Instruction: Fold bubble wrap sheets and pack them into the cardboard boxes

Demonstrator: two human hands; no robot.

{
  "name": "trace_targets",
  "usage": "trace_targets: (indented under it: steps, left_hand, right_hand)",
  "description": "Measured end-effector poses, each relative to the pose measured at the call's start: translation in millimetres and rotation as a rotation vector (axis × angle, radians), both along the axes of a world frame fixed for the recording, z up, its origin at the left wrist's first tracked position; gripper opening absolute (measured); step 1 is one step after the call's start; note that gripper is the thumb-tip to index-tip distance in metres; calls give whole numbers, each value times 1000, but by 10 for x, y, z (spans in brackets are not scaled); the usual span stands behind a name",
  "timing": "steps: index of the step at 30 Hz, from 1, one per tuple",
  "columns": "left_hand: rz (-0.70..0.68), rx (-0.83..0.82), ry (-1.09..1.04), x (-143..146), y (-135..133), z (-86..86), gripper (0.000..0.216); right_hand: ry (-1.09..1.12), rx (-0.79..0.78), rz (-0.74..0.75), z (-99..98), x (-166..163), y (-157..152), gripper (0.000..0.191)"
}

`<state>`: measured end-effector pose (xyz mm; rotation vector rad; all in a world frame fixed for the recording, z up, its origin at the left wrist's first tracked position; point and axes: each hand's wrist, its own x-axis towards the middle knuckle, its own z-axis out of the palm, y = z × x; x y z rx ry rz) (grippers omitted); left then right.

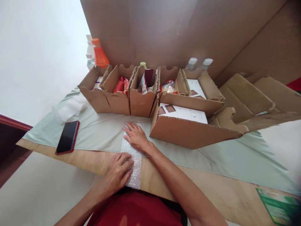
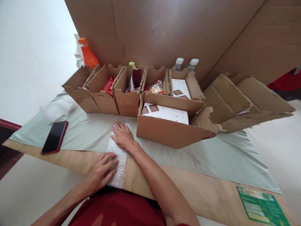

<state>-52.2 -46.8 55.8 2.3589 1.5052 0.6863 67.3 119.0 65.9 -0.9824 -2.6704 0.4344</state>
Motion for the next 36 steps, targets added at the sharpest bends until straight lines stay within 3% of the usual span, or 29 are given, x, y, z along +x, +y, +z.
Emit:
trace_targets:
  steps: [3,5,8,12,16,20,23,27,31,36]
  left_hand:
    - [-22,-13,-22,-46,25,0,28]
    - [-14,15,-83,-141,3,48,32]
    - [27,58,-144,-388,-133,159,46]
    - [-76,-41,-71,-654,-434,250,59]
    - [-146,-52,24,-609,-602,151,60]
    - [-138,17,74,-490,-552,17,54]
    - [-107,46,68,-468,-478,-8,48]
    - [-105,50,59,-493,-401,-14,39]
    - [-137,75,10,-527,-341,-30,24]
    - [-104,13,-185,-485,-209,35,18]
  right_hand:
    - [-20,-12,-63,27,-17,178,43]
    - [-23,-24,-97,112,139,86,44]
    - [11,-33,-25,249,580,-398,45]
    - [-51,-101,198,284,1101,-1285,56]
    - [1,-83,182,60,1066,-1743,53]
    - [188,64,43,-191,823,-1684,32]
    - [283,32,-4,-249,739,-1550,29]
    - [394,-129,-70,-167,738,-1393,24]
    - [413,-283,-25,-3,856,-1364,17]
    - [374,-191,-64,16,952,-1487,65]
